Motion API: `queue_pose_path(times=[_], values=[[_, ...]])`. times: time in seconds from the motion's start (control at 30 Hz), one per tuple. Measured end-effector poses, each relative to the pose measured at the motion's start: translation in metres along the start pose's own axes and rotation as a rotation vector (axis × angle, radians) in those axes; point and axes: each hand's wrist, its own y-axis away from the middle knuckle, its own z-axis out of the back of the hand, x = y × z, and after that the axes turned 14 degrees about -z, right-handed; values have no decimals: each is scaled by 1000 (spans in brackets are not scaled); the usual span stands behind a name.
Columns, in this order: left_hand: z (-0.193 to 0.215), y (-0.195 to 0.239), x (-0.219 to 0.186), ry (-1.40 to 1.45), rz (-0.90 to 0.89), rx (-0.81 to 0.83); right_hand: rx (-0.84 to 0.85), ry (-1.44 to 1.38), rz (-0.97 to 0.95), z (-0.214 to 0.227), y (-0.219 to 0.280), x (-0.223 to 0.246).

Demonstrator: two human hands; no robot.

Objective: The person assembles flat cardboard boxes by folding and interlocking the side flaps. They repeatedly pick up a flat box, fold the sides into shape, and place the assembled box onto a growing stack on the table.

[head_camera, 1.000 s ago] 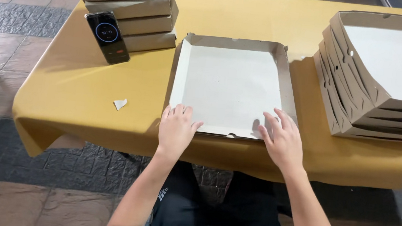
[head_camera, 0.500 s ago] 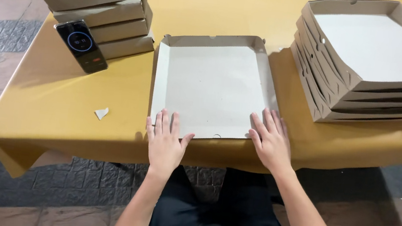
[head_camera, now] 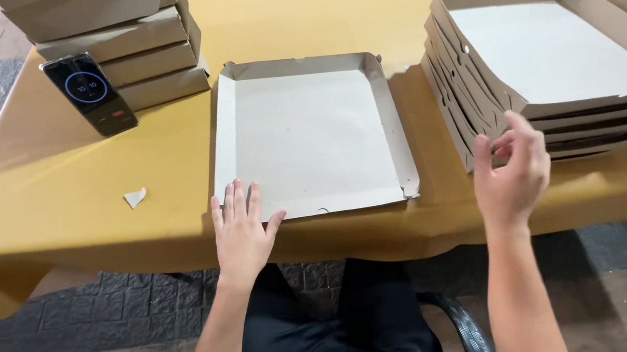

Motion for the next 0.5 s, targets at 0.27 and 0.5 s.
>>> queue_pose_path(times=[0.27,0.5], values=[[-4,3,0,-114,-73,-194,176,186,-267,21,-45,-9],[-5,4,1,-107,-75,-213,205,242,-252,5,-52,-30]])
